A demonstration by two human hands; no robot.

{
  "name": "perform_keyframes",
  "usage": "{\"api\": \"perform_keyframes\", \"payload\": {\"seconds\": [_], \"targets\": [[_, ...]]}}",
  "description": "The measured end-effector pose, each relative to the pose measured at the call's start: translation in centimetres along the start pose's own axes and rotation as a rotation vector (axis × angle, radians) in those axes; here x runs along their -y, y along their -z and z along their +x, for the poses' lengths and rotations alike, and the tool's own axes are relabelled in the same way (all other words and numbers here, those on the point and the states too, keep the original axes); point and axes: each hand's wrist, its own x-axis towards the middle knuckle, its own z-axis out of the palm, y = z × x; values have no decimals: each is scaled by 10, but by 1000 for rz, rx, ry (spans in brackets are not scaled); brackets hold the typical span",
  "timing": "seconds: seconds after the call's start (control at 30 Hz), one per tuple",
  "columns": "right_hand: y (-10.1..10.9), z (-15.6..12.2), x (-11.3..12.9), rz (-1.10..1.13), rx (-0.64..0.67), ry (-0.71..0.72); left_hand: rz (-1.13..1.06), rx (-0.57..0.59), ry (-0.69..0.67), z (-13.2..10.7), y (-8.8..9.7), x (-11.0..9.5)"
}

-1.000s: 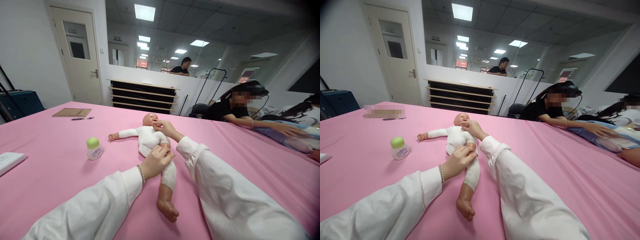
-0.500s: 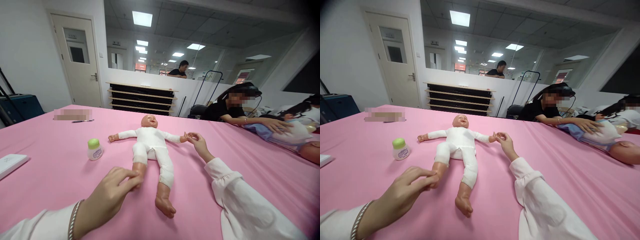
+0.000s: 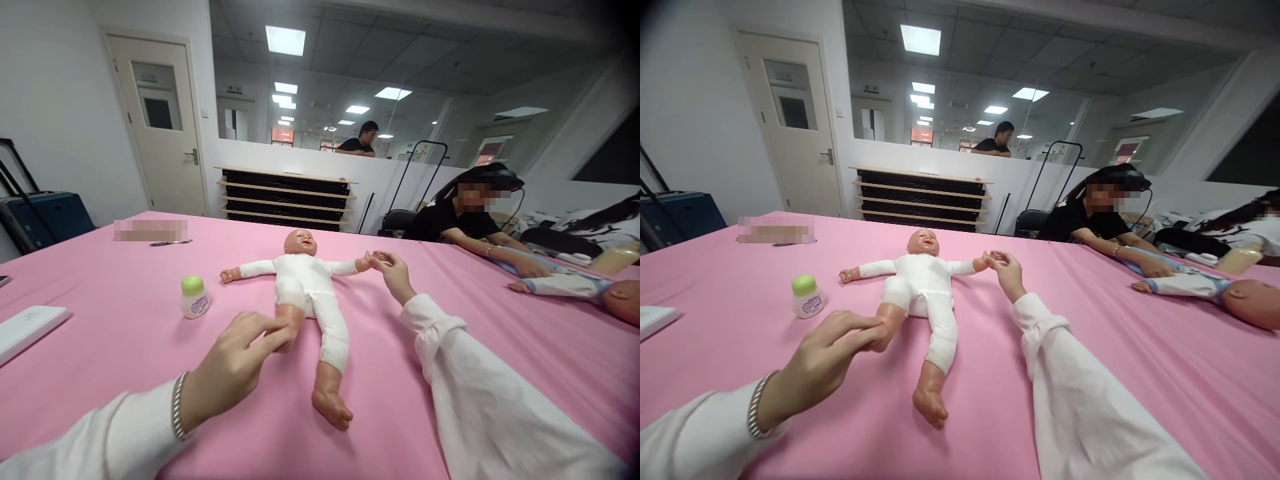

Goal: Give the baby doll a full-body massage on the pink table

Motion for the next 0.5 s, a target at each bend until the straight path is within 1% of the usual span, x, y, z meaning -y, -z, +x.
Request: {"api": "perform_keyframes", "payload": {"seconds": [0.07,0.13,0.23,0.3,0.37,0.43,0.5], "targets": [[-21,13,25,-21,60,80,-18,-41,-45,21,-13,6],[-47,18,46,-46,153,142,-52,-79,-90,38,-30,11],[-85,12,64,-97,368,224,-104,-88,-125,56,-59,19],[-106,5,67,-196,525,318,-121,-55,-155,61,-77,26],[-121,1,66,-325,641,421,-110,13,-198,62,-93,33],[-130,1,63,-432,705,486,-78,80,-232,59,-106,40],[-134,2,60,-504,737,504,-44,114,-229,55,-118,45]]}}
